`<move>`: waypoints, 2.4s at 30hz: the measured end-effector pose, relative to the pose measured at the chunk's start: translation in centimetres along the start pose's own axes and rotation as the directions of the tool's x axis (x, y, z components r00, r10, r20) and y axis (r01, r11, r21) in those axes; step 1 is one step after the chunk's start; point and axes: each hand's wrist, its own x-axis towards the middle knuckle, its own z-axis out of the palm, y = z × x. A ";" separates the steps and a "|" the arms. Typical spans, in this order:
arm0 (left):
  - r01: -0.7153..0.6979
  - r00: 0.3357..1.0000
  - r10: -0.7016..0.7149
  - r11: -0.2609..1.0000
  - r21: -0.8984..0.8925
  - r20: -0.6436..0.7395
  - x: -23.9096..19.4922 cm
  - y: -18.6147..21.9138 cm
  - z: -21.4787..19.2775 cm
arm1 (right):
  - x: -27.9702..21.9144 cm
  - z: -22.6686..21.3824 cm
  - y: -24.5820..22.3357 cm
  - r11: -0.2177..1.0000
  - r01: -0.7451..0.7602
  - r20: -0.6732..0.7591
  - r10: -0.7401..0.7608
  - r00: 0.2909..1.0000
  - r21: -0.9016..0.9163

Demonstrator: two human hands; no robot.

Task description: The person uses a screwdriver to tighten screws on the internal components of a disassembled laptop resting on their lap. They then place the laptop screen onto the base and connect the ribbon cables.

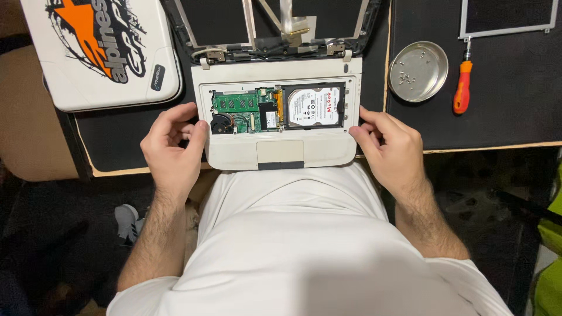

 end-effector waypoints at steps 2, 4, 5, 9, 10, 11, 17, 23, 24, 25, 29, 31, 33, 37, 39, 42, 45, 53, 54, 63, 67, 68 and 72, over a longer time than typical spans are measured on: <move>-0.021 1.000 0.021 1.000 0.012 0.004 0.2 0.1 0.2 | 0.1 0.2 0.2 1.000 0.015 -0.010 -0.015 1.000 -0.012; -0.041 0.999 0.041 0.999 0.018 0.006 0.3 0.1 0.4 | 0.1 0.3 0.3 0.999 0.031 -0.018 -0.031 0.999 -0.029; -0.032 0.999 0.032 0.999 0.003 0.003 0.3 0.2 0.4 | 0.1 0.3 0.2 0.999 0.034 -0.029 -0.035 0.999 -0.032; 0.018 1.000 -0.018 0.999 -0.043 0.003 0.6 -1.0 0.2 | -0.1 0.4 0.5 0.999 0.030 -0.052 -0.032 0.998 -0.024; 0.018 1.000 -0.018 0.999 -0.042 0.004 0.5 -1.1 0.0 | -0.3 0.5 0.9 0.999 0.029 -0.052 -0.031 0.998 -0.023; 0.030 1.000 -0.029 0.998 -0.054 0.006 0.4 -1.1 -0.1 | -0.5 0.5 1.4 1.000 0.026 -0.063 -0.027 0.998 -0.015; 0.014 0.999 -0.010 0.996 -0.092 0.044 0.1 0.7 -0.8 | -0.7 0.5 3.1 0.994 0.108 -0.111 -0.107 0.988 -0.001; -0.008 0.998 0.018 0.990 -0.143 0.067 -0.1 0.4 -1.0 | -0.5 1.0 3.3 0.974 0.222 -0.176 -0.227 0.958 -0.045; -0.003 0.998 0.012 0.990 -0.141 0.063 0.0 0.4 -1.0 | -0.5 1.1 3.4 0.968 0.242 -0.187 -0.250 0.950 -0.063; -0.003 0.998 0.013 0.990 -0.143 0.067 -0.1 0.5 -1.0 | -0.5 1.3 3.5 0.969 0.239 -0.188 -0.247 0.951 -0.065; -0.007 0.998 0.022 0.976 -0.216 0.066 -0.2 0.4 -0.8 | -0.4 1.3 3.0 0.964 0.255 -0.204 -0.266 0.942 -0.081; -0.036 0.997 0.050 0.975 -0.221 0.058 -0.1 0.5 -0.9 | -0.4 1.2 2.7 0.960 0.271 -0.205 -0.281 0.938 -0.072; -0.040 0.997 0.052 0.977 -0.209 0.050 -0.1 0.9 -0.9 | -0.3 1.2 2.5 0.959 0.273 -0.202 -0.283 0.938 -0.075; -0.033 0.998 0.039 0.995 -0.094 0.055 0.3 1.7 -0.7 | -0.3 1.1 2.7 0.958 0.281 -0.201 -0.288 0.936 -0.067; -0.060 0.997 0.062 0.997 -0.055 0.043 0.4 1.6 -0.7 | -0.2 1.1 2.6 0.955 0.287 -0.194 -0.295 0.936 -0.068; -0.053 0.997 0.062 0.987 -0.151 0.053 0.5 2.5 -0.4 | -0.6 1.1 3.4 0.962 0.268 -0.185 -0.275 0.944 -0.060; -0.039 0.997 0.051 0.981 -0.188 0.058 -0.4 1.4 -0.4 | -0.9 1.1 3.4 0.971 0.236 -0.186 -0.240 0.953 -0.044; 0.088 0.993 -0.067 0.968 -0.237 0.095 -2.3 3.5 1.0 | -0.7 -0.3 -0.4 0.999 0.034 -0.091 -0.030 0.995 0.041; 0.123 0.989 -0.096 0.956 -0.265 0.111 -2.6 3.6 1.1 | -0.9 -0.3 -0.3 0.999 -0.015 -0.061 0.018 0.998 0.049; 0.222 0.974 -0.198 0.937 -0.271 0.113 -2.0 2.0 -0.7 | -1.5 -1.1 -2.2 0.997 -0.072 0.034 0.072 0.997 0.022; 0.268 0.963 -0.240 0.908 -0.322 0.123 -1.4 1.6 -0.8 | -1.9 -1.1 -1.5 0.991 -0.120 0.025 0.118 0.993 0.063; 0.282 0.959 -0.252 0.891 -0.356 0.128 -1.4 1.2 -0.8 | -2.1 -1.1 -1.3 0.980 -0.161 0.041 0.158 0.987 0.119; 0.348 0.936 -0.282 0.836 -0.425 0.211 -0.8 3.0 -0.2 | -3.3 -0.2 1.6 0.884 -0.266 0.130 0.234 0.964 0.383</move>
